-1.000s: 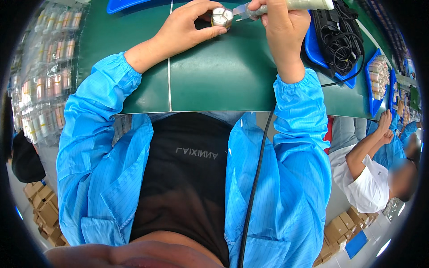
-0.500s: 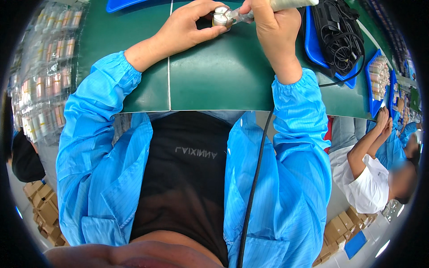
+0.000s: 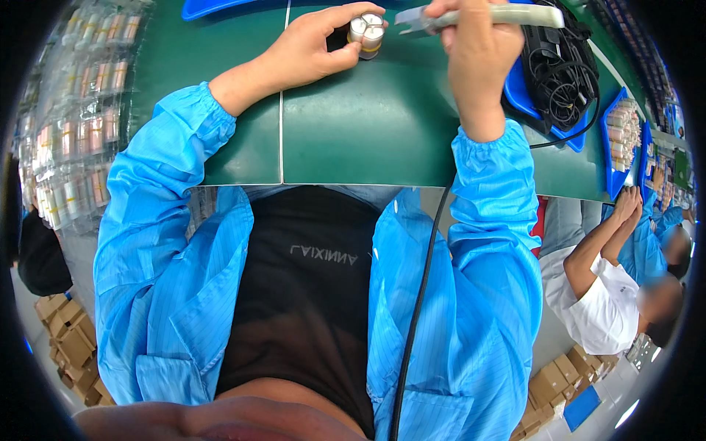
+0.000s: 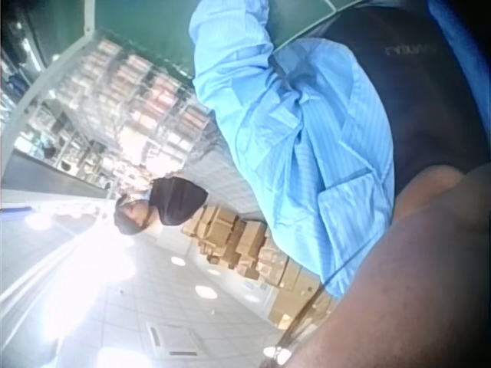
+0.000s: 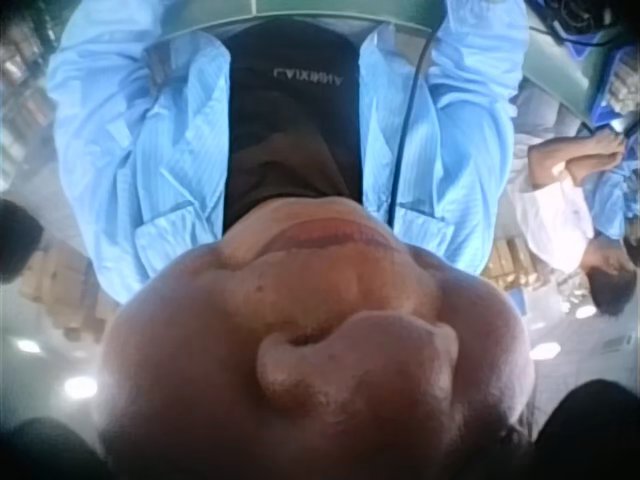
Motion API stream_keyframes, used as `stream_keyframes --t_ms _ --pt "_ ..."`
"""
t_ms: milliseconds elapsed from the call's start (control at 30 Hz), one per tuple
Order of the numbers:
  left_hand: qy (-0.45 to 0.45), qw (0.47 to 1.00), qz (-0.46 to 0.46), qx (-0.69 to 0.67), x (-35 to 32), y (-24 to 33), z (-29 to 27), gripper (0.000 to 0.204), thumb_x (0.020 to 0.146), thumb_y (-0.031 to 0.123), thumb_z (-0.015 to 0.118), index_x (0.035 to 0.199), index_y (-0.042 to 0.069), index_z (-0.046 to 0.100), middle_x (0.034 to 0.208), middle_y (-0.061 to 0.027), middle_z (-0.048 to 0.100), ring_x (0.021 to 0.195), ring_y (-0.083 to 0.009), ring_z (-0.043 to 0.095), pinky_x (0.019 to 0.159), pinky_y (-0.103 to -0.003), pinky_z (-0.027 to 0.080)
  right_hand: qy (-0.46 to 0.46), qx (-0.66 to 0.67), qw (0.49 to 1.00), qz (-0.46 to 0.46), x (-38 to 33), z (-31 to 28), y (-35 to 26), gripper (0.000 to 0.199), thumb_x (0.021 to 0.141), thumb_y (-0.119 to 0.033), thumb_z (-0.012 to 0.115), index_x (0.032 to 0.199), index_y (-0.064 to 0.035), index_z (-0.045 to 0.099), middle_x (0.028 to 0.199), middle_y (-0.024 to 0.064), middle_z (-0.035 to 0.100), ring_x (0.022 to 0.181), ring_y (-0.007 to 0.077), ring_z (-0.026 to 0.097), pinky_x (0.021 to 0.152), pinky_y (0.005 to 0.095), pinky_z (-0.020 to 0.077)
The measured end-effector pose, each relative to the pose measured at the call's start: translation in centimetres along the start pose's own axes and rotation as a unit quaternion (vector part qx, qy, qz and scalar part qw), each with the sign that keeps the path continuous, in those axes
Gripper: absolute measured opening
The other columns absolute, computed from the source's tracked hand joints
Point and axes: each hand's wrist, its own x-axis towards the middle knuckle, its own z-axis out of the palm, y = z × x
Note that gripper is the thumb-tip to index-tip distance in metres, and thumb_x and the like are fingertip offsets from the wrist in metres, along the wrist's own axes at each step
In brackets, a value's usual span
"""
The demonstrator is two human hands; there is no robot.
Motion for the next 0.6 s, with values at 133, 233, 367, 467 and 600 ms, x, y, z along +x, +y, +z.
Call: stream_keyframes --t_ms 133,233,367,467,600 --pt "0.024 0.999 0.001 -0.031 0.1 0.2 0.0 0.051 0.083 0.021 0.069 0.129 0.007 0.055 0.108 -0.0139 0.065 0.101 -0.0289 0.066 0.089 -0.038 0.053 0.028 0.059 0.998 -0.011 0.8 -1.1 0.4 0.022 0.099 -0.016 0.051 0.085 0.0000 0.055 0.081 0.0172 0.066 0.052 0.0098 0.045 0.052 0.0254 0.0407" --pt "0.055 0.998 0.000 0.020 0.1 1.0 0.1 0.052 0.081 0.025 0.074 0.127 0.007 0.056 0.107 -0.0134 0.064 0.097 -0.0282 0.065 0.086 -0.038 0.053 0.010 0.069 0.998 -0.010 0.5 -0.9 0.5 0.022 0.100 -0.016 0.051 0.085 -0.0003 0.055 0.082 0.0170 0.066 0.052 0.0098 0.045 0.053 0.0253 0.0408" --pt "0.020 0.999 -0.041 0.021 -0.1 0.7 0.1 0.048 0.079 0.025 0.080 0.119 0.006 0.062 0.101 -0.0109 0.064 0.089 -0.0253 0.065 0.079 -0.035 0.054 -0.020 0.048 0.998 -0.022 0.1 -0.2 0.4 0.023 0.101 -0.016 0.050 0.085 -0.0007 0.055 0.082 0.0164 0.067 0.053 0.0094 0.045 0.053 0.0255 0.0413" --pt "0.007 0.999 0.014 0.037 0.0 0.9 -0.3 0.039 0.081 0.021 0.077 0.115 0.006 0.064 0.097 -0.0093 0.065 0.087 -0.0243 0.065 0.077 -0.033 0.054 -0.037 0.025 0.998 -0.033 0.0 -0.1 0.3 0.023 0.102 -0.016 0.050 0.085 -0.0013 0.057 0.081 0.0147 0.067 0.054 0.0086 0.046 0.052 0.0232 0.0400" --pt "0.000 1.000 -0.001 0.015 0.0 0.9 -0.2 0.038 0.081 0.021 0.077 0.115 0.007 0.065 0.095 -0.0089 0.065 0.086 -0.0248 0.065 0.076 -0.033 0.054 -0.039 -0.037 0.998 -0.027 -0.4 -0.1 0.5 0.024 0.102 -0.017 0.051 0.085 -0.0019 0.058 0.080 0.0120 0.068 0.054 0.0067 0.046 0.051 0.0203 0.0376"
